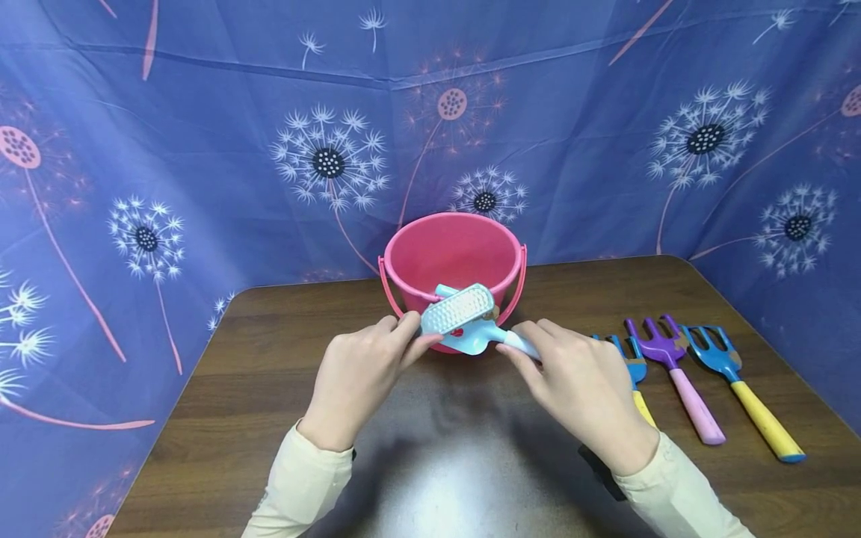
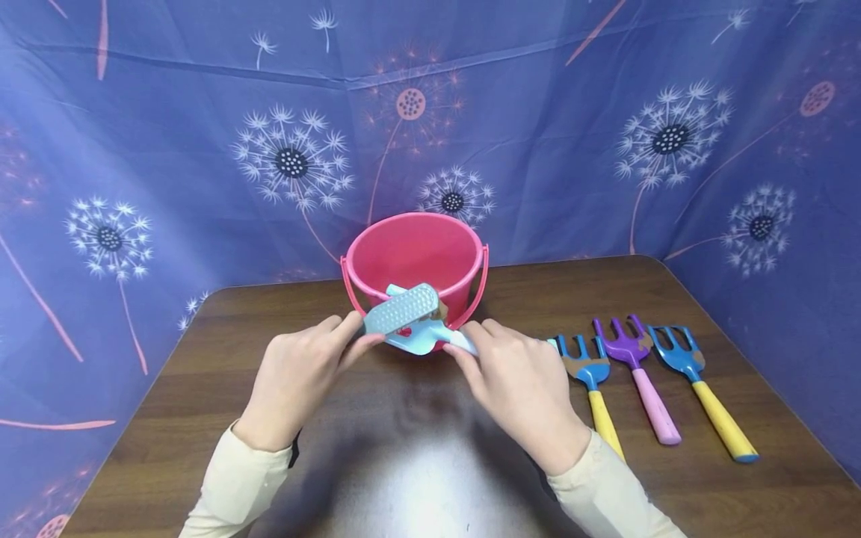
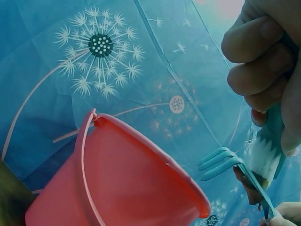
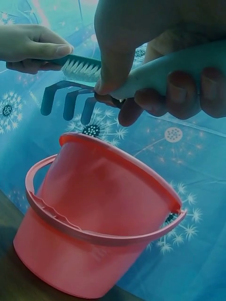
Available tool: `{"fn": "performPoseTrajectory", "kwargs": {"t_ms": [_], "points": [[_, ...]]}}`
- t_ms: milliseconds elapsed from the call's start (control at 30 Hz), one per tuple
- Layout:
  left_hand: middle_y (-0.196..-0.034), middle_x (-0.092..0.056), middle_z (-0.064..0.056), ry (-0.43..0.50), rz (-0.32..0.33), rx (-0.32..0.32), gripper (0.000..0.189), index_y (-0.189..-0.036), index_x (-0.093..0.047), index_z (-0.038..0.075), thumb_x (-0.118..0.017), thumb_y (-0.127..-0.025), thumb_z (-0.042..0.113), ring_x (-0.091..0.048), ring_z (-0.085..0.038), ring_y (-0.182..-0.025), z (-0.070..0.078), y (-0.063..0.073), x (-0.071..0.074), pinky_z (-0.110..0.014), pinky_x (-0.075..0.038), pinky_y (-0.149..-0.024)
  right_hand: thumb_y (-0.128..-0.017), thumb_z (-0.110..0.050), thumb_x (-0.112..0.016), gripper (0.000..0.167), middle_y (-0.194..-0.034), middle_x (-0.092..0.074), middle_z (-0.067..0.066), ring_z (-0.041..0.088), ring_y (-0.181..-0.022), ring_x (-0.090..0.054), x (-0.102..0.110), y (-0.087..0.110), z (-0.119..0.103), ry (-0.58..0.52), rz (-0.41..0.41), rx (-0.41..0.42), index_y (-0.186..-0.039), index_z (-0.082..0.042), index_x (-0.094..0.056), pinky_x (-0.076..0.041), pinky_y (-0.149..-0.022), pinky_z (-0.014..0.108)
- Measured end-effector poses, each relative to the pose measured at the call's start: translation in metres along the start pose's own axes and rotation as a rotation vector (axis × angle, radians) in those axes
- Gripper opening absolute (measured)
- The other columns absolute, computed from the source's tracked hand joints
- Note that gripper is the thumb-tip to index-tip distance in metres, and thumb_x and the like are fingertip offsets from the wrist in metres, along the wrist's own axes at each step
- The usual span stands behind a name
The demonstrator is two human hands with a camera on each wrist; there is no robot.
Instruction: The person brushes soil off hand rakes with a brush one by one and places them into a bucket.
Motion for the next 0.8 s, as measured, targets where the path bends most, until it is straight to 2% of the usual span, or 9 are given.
{"fn": "performPoseTrajectory", "kwargs": {"t_ms": [100,167,300,433,533,667,800], "points": [[-0.054,-0.035,0.004,-0.008,0.012,-0.001,0.048,-0.081,-0.046,0.013,-0.038,-0.106,0.054,-0.025,-0.009,-0.040,0.001,0.000,0.002,-0.023,-0.017,-0.038,-0.093,-0.044,-0.071,0.022,-0.067,-0.051,-0.009,0.002,-0.045,-0.029,0.001,0.000,0.000,0.000,-0.002,-0.015,-0.094,-0.022,-0.069,-0.019,-0.041,0.021],[-0.053,-0.034,0.004,-0.014,0.019,-0.001,0.051,-0.081,-0.046,0.013,-0.030,-0.107,0.054,-0.026,-0.009,-0.039,0.000,-0.001,0.003,-0.022,-0.017,-0.038,-0.091,-0.041,-0.074,0.021,-0.067,-0.051,-0.008,0.003,-0.045,-0.028,0.001,0.000,0.000,0.003,-0.003,-0.021,-0.096,-0.022,-0.070,-0.018,-0.041,0.021],[-0.052,-0.035,0.004,0.012,0.050,0.030,0.050,-0.081,-0.047,0.012,-0.036,-0.106,0.054,-0.026,-0.009,-0.040,-0.012,-0.003,0.009,-0.023,-0.017,-0.039,-0.092,-0.041,-0.073,0.022,-0.069,-0.053,-0.007,0.003,-0.046,-0.029,0.002,-0.001,-0.002,-0.007,0.001,-0.015,-0.099,-0.020,-0.071,-0.020,-0.041,0.020],[-0.052,-0.035,0.004,0.061,0.091,0.099,0.051,-0.082,-0.049,0.010,-0.040,-0.105,0.055,-0.023,-0.007,-0.043,-0.028,-0.003,0.018,-0.024,-0.017,-0.040,-0.102,-0.054,-0.053,0.041,-0.071,-0.057,-0.007,0.002,-0.047,-0.034,0.009,-0.002,-0.002,-0.009,0.043,0.018,-0.104,-0.018,-0.073,-0.022,-0.041,0.019],[-0.051,-0.035,0.004,0.062,0.113,0.112,0.051,-0.083,-0.051,0.010,-0.041,-0.104,0.056,-0.021,-0.007,-0.044,-0.027,-0.004,0.021,-0.024,-0.017,-0.039,-0.105,-0.060,-0.033,0.058,-0.069,-0.055,-0.007,0.002,-0.046,-0.033,0.011,-0.003,-0.003,0.006,0.059,0.035,-0.103,-0.017,-0.073,-0.021,-0.041,0.020],[-0.050,-0.033,0.004,0.055,0.116,0.086,0.050,-0.081,-0.050,0.010,-0.047,-0.103,0.055,-0.019,-0.007,-0.044,-0.018,-0.004,0.018,-0.023,-0.016,-0.039,-0.105,-0.062,-0.026,0.062,-0.066,-0.047,-0.008,0.002,-0.048,-0.027,0.009,-0.002,-0.008,0.024,0.040,0.050,-0.096,-0.018,-0.069,-0.017,-0.041,0.020],[-0.050,-0.031,0.005,0.097,0.091,0.064,0.050,-0.079,-0.048,0.010,-0.048,-0.102,0.054,-0.018,-0.006,-0.045,-0.014,-0.004,0.013,-0.022,-0.015,-0.041,-0.105,-0.060,-0.029,0.058,-0.066,-0.046,-0.007,0.003,-0.048,-0.027,0.011,-0.001,-0.010,0.033,0.049,0.056,-0.096,-0.018,-0.068,-0.017,-0.041,0.020]]}}
Point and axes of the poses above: each hand's wrist, its own y-axis away from the middle knuckle, its own x-axis out of the back of the hand, z = x × y, the point moved 10 cm from there along -y, towards the middle knuckle
